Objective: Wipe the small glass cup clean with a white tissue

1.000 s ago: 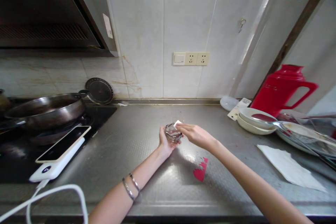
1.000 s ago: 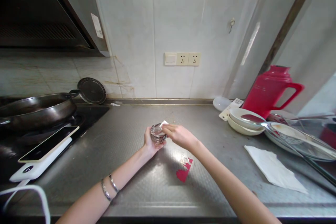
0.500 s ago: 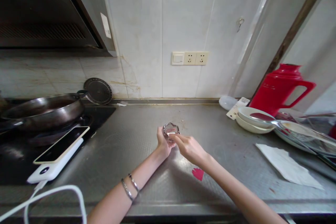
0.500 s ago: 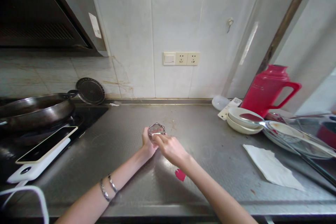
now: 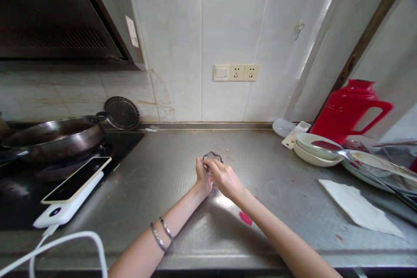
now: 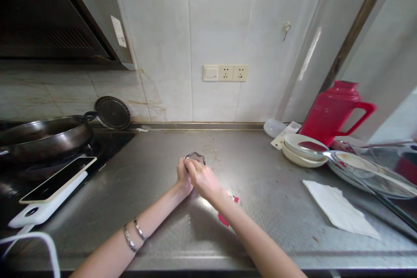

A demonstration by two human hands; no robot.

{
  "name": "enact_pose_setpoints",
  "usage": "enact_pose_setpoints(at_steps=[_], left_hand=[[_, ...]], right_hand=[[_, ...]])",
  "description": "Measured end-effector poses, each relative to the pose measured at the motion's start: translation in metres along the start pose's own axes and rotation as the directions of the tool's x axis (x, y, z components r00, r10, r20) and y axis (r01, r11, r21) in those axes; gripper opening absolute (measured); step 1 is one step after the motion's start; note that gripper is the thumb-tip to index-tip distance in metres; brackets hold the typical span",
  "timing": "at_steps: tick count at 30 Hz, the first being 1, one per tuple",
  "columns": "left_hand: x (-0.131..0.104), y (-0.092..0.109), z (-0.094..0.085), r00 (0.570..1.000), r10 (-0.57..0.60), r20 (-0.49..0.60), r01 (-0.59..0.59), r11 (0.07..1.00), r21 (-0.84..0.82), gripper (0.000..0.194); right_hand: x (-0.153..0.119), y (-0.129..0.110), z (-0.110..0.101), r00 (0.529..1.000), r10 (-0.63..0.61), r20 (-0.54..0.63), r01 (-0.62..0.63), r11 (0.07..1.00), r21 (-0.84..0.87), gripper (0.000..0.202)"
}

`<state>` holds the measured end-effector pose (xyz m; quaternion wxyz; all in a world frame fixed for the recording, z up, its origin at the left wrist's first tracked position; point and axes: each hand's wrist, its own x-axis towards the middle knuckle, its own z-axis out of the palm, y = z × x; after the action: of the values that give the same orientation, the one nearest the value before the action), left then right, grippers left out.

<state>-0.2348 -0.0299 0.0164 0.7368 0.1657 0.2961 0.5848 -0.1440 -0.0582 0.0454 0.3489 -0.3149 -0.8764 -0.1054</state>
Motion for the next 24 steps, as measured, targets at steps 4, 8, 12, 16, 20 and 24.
enact_pose_setpoints(at_steps=[4, 8, 12, 16, 20, 24], left_hand=[[-0.001, 0.003, 0.002, 0.992, 0.067, -0.105, -0.062, 0.997, 0.050, 0.037], [0.000, 0.010, 0.003, 0.993, 0.037, -0.110, -0.027, 0.996, 0.089, 0.036], [-0.001, 0.019, 0.007, 1.000, -0.009, -0.024, 0.012, 0.992, 0.126, 0.040], [-0.001, 0.025, 0.008, 0.994, -0.084, 0.075, 0.071, 0.984, 0.165, 0.053], [0.000, 0.027, 0.004, 0.989, -0.105, 0.104, 0.088, 0.984, 0.156, 0.061], [0.004, 0.029, 0.002, 0.985, -0.121, 0.120, 0.102, 0.983, 0.155, 0.065]], right_hand=[[-0.001, -0.001, -0.003, 0.998, -0.055, 0.003, 0.055, 0.998, -0.010, 0.026], [-0.006, 0.004, -0.019, 0.990, -0.122, 0.074, 0.121, 0.993, 0.017, 0.028], [-0.008, 0.019, -0.035, 1.000, -0.012, -0.001, 0.012, 0.990, 0.141, 0.036], [0.001, 0.042, -0.042, 0.912, 0.300, -0.281, -0.197, 0.919, 0.341, 0.026], [0.013, 0.062, -0.040, 0.739, 0.597, -0.312, -0.419, 0.770, 0.481, 0.025], [0.013, 0.075, -0.028, 0.652, 0.722, -0.233, -0.505, 0.642, 0.576, 0.030]])
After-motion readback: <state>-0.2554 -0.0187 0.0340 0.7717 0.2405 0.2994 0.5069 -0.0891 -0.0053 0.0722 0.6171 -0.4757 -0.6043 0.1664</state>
